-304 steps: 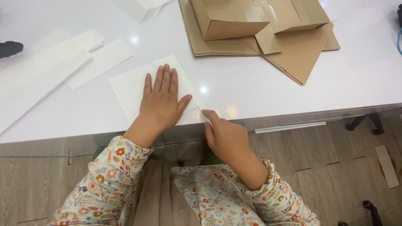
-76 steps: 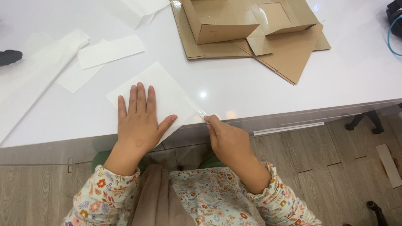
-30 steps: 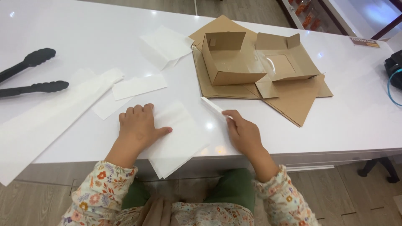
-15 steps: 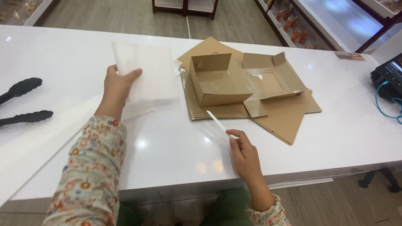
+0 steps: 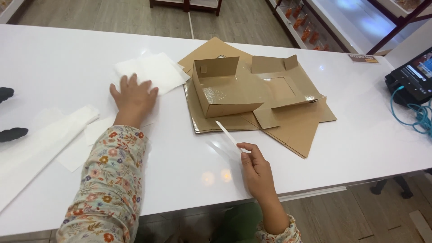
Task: The person folds white paper sheets by hand on a white counter.
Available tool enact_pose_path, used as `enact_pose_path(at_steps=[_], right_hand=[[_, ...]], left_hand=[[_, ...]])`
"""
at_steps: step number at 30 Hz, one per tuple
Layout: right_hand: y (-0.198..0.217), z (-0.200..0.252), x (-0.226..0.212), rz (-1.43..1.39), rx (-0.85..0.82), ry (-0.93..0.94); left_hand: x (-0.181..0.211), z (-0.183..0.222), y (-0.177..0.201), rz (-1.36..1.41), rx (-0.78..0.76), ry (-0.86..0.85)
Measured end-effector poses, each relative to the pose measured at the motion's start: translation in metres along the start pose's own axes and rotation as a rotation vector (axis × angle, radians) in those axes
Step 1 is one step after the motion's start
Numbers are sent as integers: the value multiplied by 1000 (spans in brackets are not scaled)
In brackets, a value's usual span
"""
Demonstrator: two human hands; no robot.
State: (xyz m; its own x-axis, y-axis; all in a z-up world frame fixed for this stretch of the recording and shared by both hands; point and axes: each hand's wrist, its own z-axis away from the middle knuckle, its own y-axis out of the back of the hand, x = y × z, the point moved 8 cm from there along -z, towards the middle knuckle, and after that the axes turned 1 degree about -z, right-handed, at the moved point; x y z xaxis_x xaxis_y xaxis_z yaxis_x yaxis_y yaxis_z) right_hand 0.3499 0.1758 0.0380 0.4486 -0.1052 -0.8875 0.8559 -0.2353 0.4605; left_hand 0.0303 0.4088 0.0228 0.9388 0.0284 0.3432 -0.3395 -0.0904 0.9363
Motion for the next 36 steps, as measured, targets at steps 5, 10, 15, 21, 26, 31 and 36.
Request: enact_pose_path(at_steps=[5, 10, 15, 21, 26, 31, 36], right_hand=[[-4, 3, -12, 54, -18, 6], [-12, 10, -25, 166, -117, 3], [-26, 19, -46, 504, -174, 27], [-31, 8, -21, 670, -85, 244], [-26, 9, -11, 635, 1, 228], [-16, 6, -3, 622, 84, 149], [-6, -1, 7, 620, 180, 120]], left_hand=[[14, 21, 20, 3, -71, 43], [18, 55, 70, 133, 98, -31], [-61, 105, 81, -95, 51, 2], [-161, 176, 93, -252, -199, 300], [-201, 175, 90, -373, 186, 145], [-202, 184, 123, -354, 458, 93], [-204, 231, 194, -310, 987, -39]])
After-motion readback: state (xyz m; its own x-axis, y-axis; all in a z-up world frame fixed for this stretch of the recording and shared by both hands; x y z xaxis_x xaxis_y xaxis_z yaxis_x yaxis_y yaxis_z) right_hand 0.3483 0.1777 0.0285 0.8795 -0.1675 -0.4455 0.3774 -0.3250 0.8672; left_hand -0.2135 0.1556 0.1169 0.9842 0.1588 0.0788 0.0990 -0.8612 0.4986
